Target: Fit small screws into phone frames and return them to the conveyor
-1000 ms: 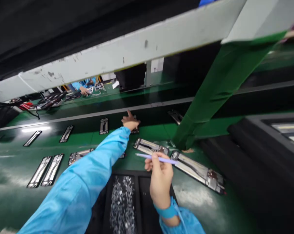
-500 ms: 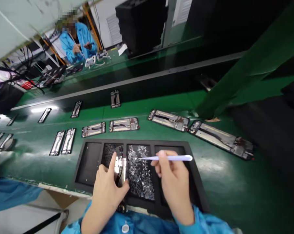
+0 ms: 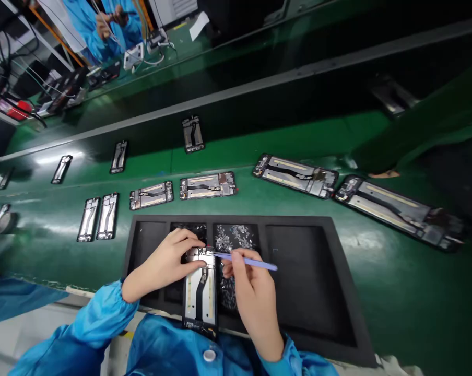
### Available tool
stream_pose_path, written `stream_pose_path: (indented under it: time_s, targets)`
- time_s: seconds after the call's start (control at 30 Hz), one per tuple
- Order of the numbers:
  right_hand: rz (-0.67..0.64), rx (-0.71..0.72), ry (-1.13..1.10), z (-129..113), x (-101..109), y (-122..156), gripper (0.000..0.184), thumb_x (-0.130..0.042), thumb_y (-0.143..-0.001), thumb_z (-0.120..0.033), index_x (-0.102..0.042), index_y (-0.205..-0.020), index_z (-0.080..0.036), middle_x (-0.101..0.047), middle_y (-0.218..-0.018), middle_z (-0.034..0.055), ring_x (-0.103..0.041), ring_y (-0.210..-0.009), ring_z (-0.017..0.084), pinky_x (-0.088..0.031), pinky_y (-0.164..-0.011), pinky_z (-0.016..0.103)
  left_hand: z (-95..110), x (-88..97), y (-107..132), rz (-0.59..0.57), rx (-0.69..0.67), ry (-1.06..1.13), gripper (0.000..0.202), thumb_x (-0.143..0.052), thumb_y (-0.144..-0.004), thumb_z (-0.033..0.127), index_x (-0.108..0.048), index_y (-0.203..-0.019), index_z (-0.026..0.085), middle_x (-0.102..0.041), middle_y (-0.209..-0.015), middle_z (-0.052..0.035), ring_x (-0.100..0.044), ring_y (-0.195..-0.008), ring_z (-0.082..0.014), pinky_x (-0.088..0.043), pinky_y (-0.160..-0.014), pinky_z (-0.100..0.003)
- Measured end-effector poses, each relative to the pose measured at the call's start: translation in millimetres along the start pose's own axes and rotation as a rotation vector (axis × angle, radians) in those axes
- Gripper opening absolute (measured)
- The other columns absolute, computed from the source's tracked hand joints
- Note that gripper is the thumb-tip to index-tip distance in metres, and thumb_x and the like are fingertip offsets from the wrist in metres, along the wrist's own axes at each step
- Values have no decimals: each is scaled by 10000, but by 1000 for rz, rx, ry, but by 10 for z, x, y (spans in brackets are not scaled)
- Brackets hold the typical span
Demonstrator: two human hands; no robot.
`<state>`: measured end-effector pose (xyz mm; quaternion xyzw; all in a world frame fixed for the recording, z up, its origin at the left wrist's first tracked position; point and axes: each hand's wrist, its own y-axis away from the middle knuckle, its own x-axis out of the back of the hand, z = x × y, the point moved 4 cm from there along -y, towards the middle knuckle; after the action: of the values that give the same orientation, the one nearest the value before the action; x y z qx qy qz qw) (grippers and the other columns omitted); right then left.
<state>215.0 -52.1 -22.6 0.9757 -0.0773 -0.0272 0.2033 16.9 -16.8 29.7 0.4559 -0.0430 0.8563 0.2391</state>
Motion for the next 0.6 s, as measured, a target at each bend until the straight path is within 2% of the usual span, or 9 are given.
stream_pose_path:
  time_s: [0.13,0.3,0.47,0.6]
  targets:
    - [-17,-57,-9,3,-36,-37,467,-665,-903,-653,-659,-871,-187,-688,-751,52,-646,-633,179,-581,-623,312,-81,-11,-88,-27,-74,84,277,-782,-927,296,-691,-1162,181,-686,-1105,-65,-653,-1027,-217,-532,-941,-354]
    - [-22,-100,-35,3,-65,-67,443,-675,-909,-627,-649,-861,-188,-683,-740,50,-641,-626,180,-594,-627,331,-127,-2,-152,-47,-139,139,194,-704,-987,309,-688,-1120,169,-686,-1074,-75,-638,-1005,-212,-532,-939,-365]
    - [5,-127,-31,36,-47,-57,423,-688,-909,-607,-673,-902,-184,-707,-767,62,-668,-632,189,-609,-616,337,-145,16,-207,-59,-188,153,198,-694,-992,321,-690,-1095,152,-669,-1052,-78,-613,-982,-214,-537,-905,-354]
    - [-6,-154,-12,42,-59,-56,406,-714,-900,-579,-692,-920,-175,-728,-782,77,-688,-640,203,-625,-619,347,-162,-1,-224,-27,-236,143,226,-649,-1019,355,-689,-1078,141,-660,-1017,-79,-602,-944,-207,-544,-867,-339]
